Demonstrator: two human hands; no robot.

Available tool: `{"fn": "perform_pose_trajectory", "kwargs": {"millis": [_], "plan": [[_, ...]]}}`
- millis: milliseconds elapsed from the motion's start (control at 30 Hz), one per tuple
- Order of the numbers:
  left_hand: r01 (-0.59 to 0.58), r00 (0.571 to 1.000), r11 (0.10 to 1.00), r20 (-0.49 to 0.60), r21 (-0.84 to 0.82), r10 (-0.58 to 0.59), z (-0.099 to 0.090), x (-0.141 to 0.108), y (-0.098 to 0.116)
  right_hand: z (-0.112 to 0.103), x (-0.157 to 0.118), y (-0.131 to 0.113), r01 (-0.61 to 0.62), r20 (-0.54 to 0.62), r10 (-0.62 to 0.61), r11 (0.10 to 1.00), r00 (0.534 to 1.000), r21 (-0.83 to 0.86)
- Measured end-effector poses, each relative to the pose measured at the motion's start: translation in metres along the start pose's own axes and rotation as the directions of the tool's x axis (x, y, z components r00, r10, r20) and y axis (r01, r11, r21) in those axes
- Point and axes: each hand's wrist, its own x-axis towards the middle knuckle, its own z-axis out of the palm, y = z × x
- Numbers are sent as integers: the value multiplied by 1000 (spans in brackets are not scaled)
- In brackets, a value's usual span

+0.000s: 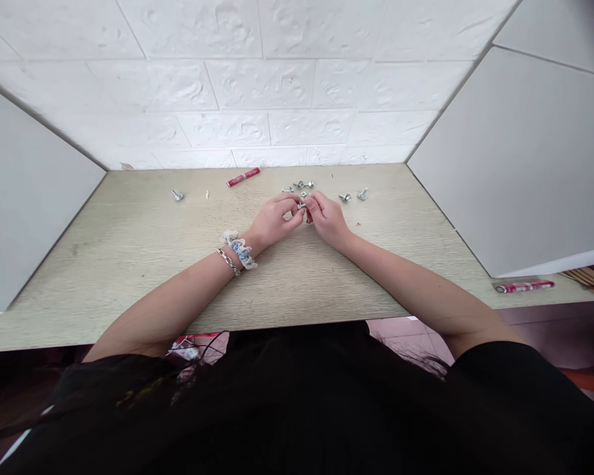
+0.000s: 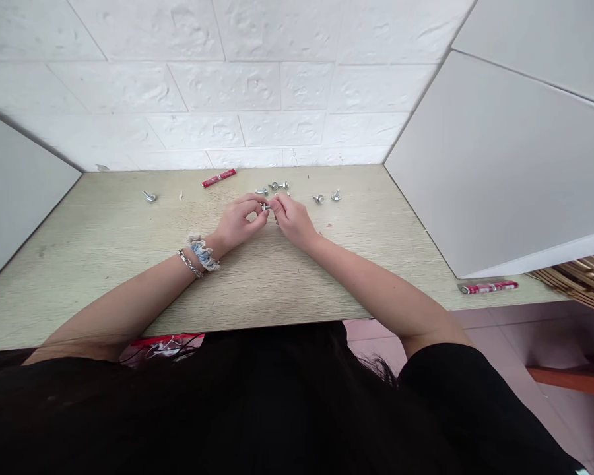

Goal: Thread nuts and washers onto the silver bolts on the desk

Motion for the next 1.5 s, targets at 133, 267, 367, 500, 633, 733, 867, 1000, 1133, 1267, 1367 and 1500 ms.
{"fn": "perform_pose_trajectory", "kwargs": {"millis": [133, 267, 367, 500, 633, 733, 867, 1000, 1133, 1267, 1367, 1500], "plan": [[-47, 999, 999, 6, -4, 47, 1, -1, 0, 0, 0, 1, -79, 13, 78, 996, 997, 29], [-49, 999, 999, 16, -7, 50, 1, -1, -1, 1, 1, 0, -117, 16, 116, 991, 993, 58], [-33, 999, 999, 17, -10, 34, 1, -1, -1, 0, 1, -3, -106, 11, 105, 993, 994, 50], [2, 1000, 1000, 2, -28, -2, 0, 0, 1, -2, 1, -5, -62, 43, 59, 995, 997, 77], [45, 999, 998, 2, -32, -45, -1, 0, 2, -2, 1, -3, -56, 70, 47, 990, 996, 128], [38, 999, 999, -11, -28, -38, -1, 0, 1, 0, 1, -1, -67, 82, 54, 984, 995, 164], [43, 999, 999, -21, -3, -43, 0, 0, -1, 2, 1, -1, -90, 95, 69, 969, 993, 228], [25, 1000, 999, -11, 22, -25, 0, 0, -1, 1, 1, 0, -98, 52, 89, 972, 995, 214], [-28, 1000, 999, 9, 20, 27, 0, -1, 0, 0, 2, 1, -144, 55, 138, 981, 989, 127], [-49, 998, 999, 34, 9, 49, 1, -2, -1, 0, 3, -2, -193, 109, 184, 978, 977, 73], [-23, 999, 1000, 41, 7, 22, 1, -1, -1, -1, 3, -5, -169, 108, 159, 981, 981, 94], [33, 999, 999, 35, -4, -33, 0, 1, -1, -2, 3, -4, -121, 105, 108, 986, 989, 118]]}}
